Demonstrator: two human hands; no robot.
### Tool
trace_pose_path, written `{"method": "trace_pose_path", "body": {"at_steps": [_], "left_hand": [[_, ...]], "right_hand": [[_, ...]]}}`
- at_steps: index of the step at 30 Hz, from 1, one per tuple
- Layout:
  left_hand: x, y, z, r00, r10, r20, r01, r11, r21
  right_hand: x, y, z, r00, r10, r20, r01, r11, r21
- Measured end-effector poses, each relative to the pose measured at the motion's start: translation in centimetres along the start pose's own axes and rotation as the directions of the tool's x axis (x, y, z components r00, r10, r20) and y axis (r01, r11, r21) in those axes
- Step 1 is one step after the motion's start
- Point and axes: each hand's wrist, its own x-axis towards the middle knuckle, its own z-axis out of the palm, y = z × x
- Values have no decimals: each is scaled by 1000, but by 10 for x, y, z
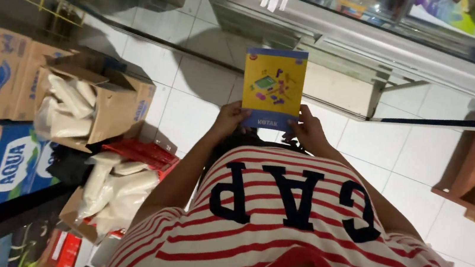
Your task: Cleaning and organizing various notebooks on a glass display counter using a cloth.
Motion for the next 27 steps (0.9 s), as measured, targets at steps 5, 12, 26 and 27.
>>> {"method": "trace_pose_path", "body": {"at_steps": [5, 12, 26, 27], "left_hand": [[44, -21, -29, 986, 164, -30, -164, 986, 7], [151, 28, -35, 880, 438, -187, -440, 898, 31], [310, 163, 12, 709, 706, 9, -700, 701, 134], [327, 148, 11, 707, 706, 21, -703, 700, 131]], "right_hand": [[38, -8, 8, 993, 10, -114, -2, 998, 64], [146, 12, 0, 951, -185, -247, 232, 956, 178], [277, -60, -27, 531, -388, -753, 415, 894, -168], [282, -58, -28, 521, -388, -760, 415, 893, -172]]}}
